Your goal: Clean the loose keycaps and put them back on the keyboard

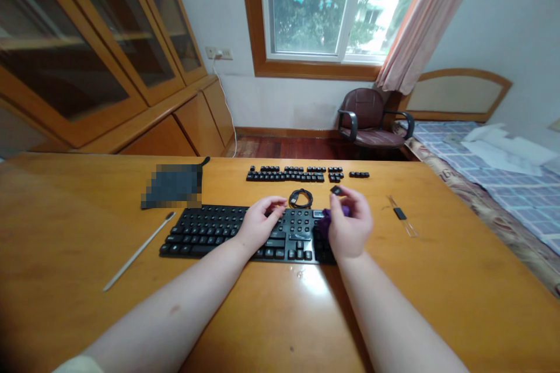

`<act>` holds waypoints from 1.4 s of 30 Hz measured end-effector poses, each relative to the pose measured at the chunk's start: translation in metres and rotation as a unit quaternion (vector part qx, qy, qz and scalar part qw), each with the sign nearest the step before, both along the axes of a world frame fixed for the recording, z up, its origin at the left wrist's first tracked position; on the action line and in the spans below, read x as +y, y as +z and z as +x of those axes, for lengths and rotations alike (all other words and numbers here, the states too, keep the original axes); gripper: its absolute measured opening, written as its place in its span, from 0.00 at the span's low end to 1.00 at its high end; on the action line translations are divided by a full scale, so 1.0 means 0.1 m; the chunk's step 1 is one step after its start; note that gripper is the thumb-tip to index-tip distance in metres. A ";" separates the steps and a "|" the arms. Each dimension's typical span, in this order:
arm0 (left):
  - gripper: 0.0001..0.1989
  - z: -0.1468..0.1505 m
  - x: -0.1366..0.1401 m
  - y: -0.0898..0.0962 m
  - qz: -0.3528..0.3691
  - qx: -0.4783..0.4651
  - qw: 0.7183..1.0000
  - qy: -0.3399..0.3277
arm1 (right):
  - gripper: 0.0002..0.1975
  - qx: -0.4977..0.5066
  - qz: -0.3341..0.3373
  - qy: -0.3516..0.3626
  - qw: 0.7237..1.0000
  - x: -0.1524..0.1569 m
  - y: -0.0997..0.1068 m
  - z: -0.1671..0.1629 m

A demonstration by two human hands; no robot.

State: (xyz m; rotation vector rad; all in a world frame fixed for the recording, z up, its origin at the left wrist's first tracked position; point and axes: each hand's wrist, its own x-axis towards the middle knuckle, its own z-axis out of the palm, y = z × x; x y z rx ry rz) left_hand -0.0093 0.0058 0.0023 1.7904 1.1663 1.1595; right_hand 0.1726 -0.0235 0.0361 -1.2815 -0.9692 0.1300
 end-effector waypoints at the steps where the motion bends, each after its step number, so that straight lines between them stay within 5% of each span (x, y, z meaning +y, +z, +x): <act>1: 0.11 0.00 0.00 0.01 0.000 0.003 1.000 0.001 | 0.14 -0.017 0.038 -0.057 0.998 -0.04 0.10 0.10; 4: 0.11 0.00 -0.01 0.02 0.002 0.010 1.000 0.000 | 0.14 -0.090 0.062 -0.133 0.985 -0.17 0.28 0.36; 7: 0.10 -0.01 -0.01 0.02 0.010 0.020 1.000 -0.002 | 0.12 -0.224 -0.098 0.056 0.968 -0.23 0.21 0.43; 10: 0.09 -0.01 0.00 0.01 0.020 0.032 0.999 -0.006 | 0.11 -0.313 -0.265 0.242 0.879 -0.17 0.00 0.33; 12: 0.09 -0.01 0.00 0.00 0.025 0.040 0.999 -0.012 | 0.09 -0.351 -0.320 0.289 0.831 -0.11 -0.11 0.25; 14: 0.08 -0.01 0.00 0.00 0.027 0.047 0.998 -0.018 | 0.09 -0.369 -0.345 0.286 0.814 -0.06 -0.19 0.20; 42: 0.08 0.00 -0.01 0.04 0.024 0.052 0.998 -0.013 | 0.10 -0.364 -0.380 0.277 0.804 0.01 -0.25 0.25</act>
